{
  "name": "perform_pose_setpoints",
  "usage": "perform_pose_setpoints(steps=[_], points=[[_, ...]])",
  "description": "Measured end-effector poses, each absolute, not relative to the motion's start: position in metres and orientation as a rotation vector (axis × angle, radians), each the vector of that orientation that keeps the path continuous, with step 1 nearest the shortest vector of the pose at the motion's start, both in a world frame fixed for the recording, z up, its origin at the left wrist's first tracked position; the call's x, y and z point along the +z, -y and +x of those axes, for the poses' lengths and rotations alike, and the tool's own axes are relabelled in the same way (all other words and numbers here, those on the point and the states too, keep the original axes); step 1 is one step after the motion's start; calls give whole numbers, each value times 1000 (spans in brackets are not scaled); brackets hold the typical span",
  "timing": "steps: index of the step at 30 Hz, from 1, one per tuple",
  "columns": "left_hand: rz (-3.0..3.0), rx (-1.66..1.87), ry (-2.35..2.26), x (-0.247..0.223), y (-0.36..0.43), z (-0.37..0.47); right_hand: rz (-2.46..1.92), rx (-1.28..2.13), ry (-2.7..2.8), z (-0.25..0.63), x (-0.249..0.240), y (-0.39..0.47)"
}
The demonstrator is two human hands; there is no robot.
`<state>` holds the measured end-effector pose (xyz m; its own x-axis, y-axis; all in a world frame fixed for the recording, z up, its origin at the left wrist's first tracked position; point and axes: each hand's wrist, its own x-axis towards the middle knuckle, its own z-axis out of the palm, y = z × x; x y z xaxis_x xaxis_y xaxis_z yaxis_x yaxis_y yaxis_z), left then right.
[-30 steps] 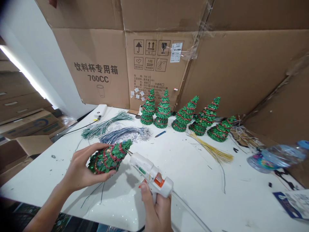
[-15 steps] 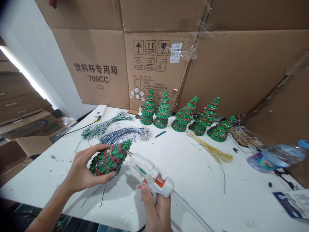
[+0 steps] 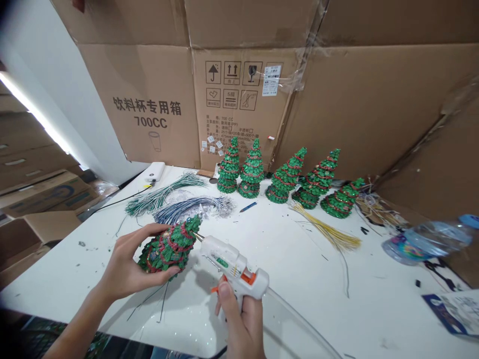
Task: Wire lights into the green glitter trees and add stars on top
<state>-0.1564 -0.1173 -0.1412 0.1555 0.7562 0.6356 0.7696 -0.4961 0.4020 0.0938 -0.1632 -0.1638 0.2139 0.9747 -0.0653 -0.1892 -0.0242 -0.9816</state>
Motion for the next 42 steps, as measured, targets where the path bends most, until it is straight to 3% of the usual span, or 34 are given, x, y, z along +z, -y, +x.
perform_pose_setpoints(steps=[17,42], points=[[-2337,-1289,1571,-146,118,-160,-1154,1450,736,103,-165,158],[-2327,-1203,1565,-142,118,-160,-1259,1279,853,98,-159,160]])
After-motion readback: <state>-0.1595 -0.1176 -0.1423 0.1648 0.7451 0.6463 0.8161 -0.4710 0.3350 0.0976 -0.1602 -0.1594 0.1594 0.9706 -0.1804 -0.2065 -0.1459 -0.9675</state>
